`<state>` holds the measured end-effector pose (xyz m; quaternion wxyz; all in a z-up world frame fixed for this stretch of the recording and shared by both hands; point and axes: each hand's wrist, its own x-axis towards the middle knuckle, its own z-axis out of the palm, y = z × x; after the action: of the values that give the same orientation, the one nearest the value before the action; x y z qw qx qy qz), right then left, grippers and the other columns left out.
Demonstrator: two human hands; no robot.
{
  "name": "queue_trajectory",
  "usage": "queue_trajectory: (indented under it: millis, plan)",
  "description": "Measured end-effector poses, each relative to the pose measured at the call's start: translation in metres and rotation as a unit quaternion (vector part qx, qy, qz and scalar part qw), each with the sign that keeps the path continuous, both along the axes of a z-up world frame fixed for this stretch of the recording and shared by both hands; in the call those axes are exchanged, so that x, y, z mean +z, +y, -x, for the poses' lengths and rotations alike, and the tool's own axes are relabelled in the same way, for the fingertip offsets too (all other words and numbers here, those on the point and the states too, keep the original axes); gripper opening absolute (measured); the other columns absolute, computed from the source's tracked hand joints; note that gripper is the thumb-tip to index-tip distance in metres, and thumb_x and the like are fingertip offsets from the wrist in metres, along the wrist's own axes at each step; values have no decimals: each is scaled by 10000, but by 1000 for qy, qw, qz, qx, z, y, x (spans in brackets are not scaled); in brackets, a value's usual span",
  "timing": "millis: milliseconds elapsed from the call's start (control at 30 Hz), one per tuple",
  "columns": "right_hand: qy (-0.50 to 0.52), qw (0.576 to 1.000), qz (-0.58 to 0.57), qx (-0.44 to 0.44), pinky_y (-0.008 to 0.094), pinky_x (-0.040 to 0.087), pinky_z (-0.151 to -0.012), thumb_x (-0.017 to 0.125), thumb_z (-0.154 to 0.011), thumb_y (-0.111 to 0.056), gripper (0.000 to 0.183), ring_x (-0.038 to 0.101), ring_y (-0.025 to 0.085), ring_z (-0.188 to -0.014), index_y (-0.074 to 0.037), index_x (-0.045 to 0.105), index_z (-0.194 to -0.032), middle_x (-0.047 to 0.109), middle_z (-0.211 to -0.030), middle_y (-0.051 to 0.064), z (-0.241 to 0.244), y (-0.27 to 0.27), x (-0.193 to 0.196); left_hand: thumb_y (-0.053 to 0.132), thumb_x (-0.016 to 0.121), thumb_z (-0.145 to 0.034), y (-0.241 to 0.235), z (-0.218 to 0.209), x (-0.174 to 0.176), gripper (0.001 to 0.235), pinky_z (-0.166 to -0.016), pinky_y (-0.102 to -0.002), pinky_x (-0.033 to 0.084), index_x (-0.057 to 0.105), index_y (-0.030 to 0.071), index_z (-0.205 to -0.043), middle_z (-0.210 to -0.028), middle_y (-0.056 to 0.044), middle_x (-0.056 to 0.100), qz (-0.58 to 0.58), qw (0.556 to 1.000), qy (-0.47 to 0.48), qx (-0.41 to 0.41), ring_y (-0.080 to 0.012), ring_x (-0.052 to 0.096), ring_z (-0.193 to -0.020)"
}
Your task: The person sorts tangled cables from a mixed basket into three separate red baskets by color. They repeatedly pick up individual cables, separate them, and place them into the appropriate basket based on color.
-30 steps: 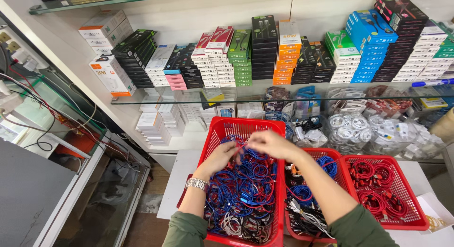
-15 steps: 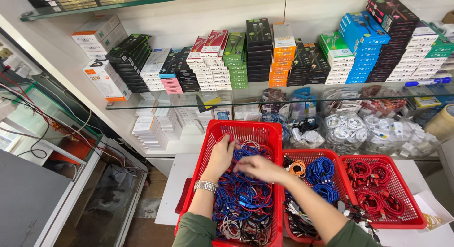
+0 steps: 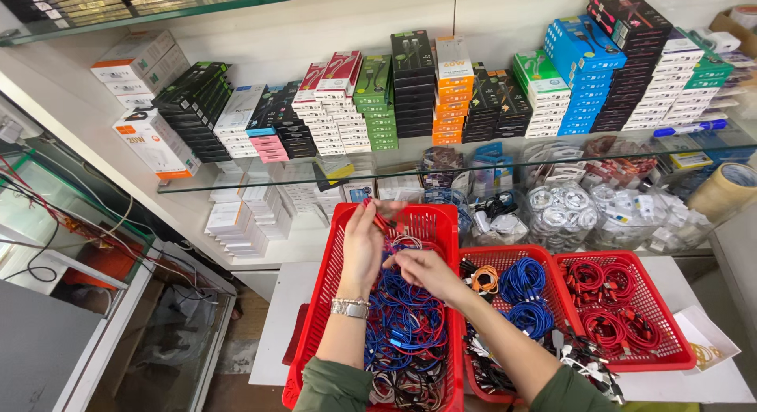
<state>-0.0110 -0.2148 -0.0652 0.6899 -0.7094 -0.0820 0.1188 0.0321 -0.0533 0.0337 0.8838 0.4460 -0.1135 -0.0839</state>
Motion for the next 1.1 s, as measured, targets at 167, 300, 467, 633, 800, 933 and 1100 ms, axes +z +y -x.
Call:
queue_trajectory:
  millis: [167, 300, 467, 633, 800, 933, 1100]
  plan:
    - [-206, 950, 229, 52, 267, 541, -846, 575, -1008, -280, 287, 720, 94, -919, -85, 774, -1071, 782, -986, -7, -8, -39, 31, 290, 449, -1058, 15, 6, -2, 332, -747, -422, 563, 607, 4, -1001, -844, -112, 735, -544, 818, -170, 82, -226, 710, -762]
    - [-114, 953, 276, -56, 312, 550, -893, 645, -950, -288, 272, 725, 149, -961, -88, 772, -1085, 797, -1013, 29, -50, -102, 55, 394, 416, -1087, 28, 10, -20, 485, -811, -410, 579, 663, 14, -915, -668, -100, 688, -594, 794, -50, -116, -221, 716, -699]
    - [-87, 979, 122, -140, 257, 538, -827, 662, -949, -293, 278, 683, 66, -916, -89, 769, -1104, 764, -993, -37, -54, -76, 30, 274, 456, -1142, 24, 8, -28, 356, -1043, -461, 459, 596, 16, -940, -689, -10, 588, 55, 960, 21, -275, -284, 729, -871]
    - [-21, 986, 150, 63, 262, 448, -626, 571, -1037, -281, 297, 529, 98, -659, -108, 797, -1120, 571, -677, -3, 3, 17, 2, 233, 479, -1044, 9, -11, -21, 247, -956, -412, 524, 610, 52, -939, -820, -46, 720, -133, 989, -50, 46, -243, 761, -949]
    - [-244, 939, 232, 67, 262, 537, -822, 585, -1013, -267, 275, 707, 81, -883, -78, 783, -1034, 774, -950, -15, -21, -15, 25, 333, 505, -1065, 40, -8, -40, 334, -706, -415, 549, 598, 38, -938, -636, -63, 613, -657, 724, -207, 36, -288, 701, -719]
    - [-134, 968, 213, 9, 298, 549, -834, 658, -969, -272, 259, 700, 140, -915, -51, 771, -1044, 784, -972, 37, -62, -57, 33, 322, 474, -1124, 58, -2, -53, 417, -826, -439, 554, 608, 20, -868, -599, -7, 548, -360, 893, 27, -268, -238, 652, -650]
    - [-75, 987, 138, -21, 282, 527, -783, 621, -998, -293, 287, 641, 84, -848, -109, 789, -1140, 727, -915, 13, -37, -8, 2, 251, 485, -1116, 54, -4, -46, 294, -839, -449, 519, 600, 38, -950, -681, 5, 604, 166, 953, 75, -243, -204, 681, -738]
